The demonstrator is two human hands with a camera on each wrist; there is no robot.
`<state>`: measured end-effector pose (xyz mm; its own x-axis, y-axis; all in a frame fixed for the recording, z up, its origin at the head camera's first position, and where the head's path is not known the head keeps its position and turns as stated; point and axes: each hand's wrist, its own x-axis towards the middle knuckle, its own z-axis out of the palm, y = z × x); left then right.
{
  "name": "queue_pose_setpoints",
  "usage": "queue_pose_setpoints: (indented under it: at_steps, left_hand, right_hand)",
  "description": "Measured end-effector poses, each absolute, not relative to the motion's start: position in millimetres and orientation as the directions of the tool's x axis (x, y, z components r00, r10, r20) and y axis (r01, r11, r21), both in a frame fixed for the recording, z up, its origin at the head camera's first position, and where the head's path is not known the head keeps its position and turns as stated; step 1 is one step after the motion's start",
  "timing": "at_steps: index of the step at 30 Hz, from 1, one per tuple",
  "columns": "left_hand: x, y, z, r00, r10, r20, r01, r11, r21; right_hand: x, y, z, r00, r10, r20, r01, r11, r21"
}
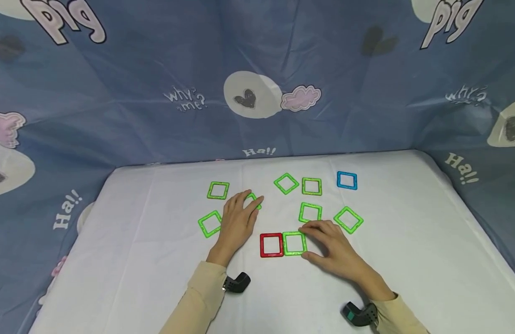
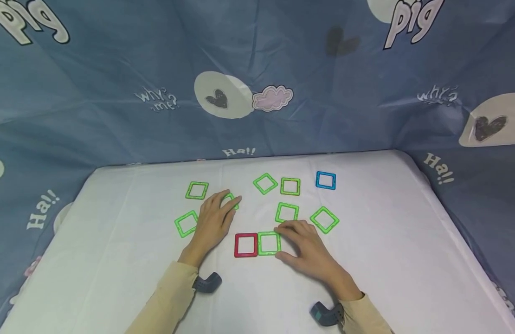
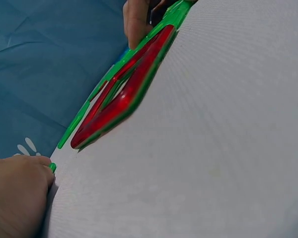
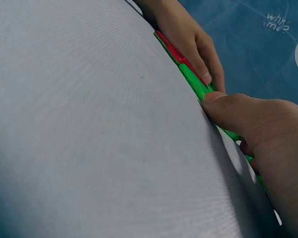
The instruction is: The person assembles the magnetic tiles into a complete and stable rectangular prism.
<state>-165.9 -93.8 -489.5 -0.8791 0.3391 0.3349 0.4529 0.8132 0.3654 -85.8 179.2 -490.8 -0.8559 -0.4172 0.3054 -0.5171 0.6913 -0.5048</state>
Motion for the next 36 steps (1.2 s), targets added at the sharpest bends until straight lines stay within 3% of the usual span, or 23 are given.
queue_pose_setpoints:
  at_steps: [13,25,36]
  left_hand:
    - [-164.6,-92.8,-488.7,-0.885,0.310,0.347,0.445,0.783,0.435]
    - [-165.7,-91.4,-485.7,-0.854,0.281,0.437,0.503,0.658,0.560]
    - [-163.5,-93.4,-486.2,-0.841,0.284,0.461,0.540,0.501,0.676]
  right_hand:
    - [-85.8,180.5,-491.8,-0.855,-0.412,0.316,-0.519,0.691,-0.503]
    - [-87.4,180.5,-493.3,-0.831,-0.419,0.367,-0.555,0.674,-0.488]
    - [-86.5,180.4,-493.6,-0.853,-0.410,0.324,-0.522,0.691,-0.499]
